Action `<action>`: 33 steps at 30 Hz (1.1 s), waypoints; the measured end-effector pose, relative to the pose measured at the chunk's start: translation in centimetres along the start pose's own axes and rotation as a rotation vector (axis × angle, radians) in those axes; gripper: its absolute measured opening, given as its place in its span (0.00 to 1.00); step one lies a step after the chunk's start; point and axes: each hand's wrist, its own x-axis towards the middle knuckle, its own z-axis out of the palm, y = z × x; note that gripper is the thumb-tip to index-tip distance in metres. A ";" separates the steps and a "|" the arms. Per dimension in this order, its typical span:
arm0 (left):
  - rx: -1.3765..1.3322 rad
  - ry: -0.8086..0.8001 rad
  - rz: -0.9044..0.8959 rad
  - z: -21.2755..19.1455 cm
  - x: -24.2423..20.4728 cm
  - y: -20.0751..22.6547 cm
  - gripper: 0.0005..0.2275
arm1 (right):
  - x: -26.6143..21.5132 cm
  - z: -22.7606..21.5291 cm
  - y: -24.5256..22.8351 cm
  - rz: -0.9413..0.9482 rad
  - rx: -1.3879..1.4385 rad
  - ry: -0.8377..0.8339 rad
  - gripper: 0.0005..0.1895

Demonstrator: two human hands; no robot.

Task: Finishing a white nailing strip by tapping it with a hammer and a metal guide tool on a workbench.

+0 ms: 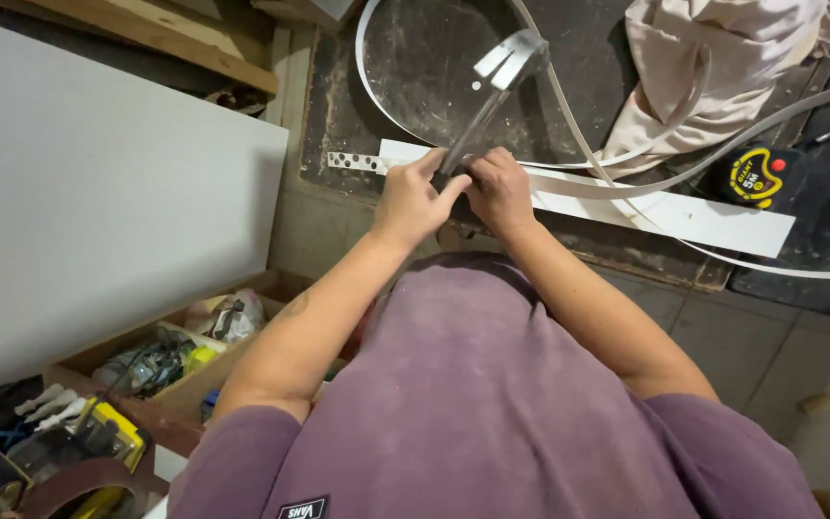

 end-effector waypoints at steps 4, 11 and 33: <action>0.034 -0.022 0.078 1.3 0.0 -3.2 0.09 | -0.3 -2.4 -1.2 -0.025 -0.019 0.012 0.08; 0.143 0.036 -0.082 -0.4 -0.4 -4.1 0.10 | -1.2 -4.8 -2.0 -0.065 -0.106 0.038 0.06; 0.007 -0.018 0.081 1.1 -0.2 -2.3 0.09 | -1.2 -4.6 -2.1 -0.076 -0.133 0.085 0.06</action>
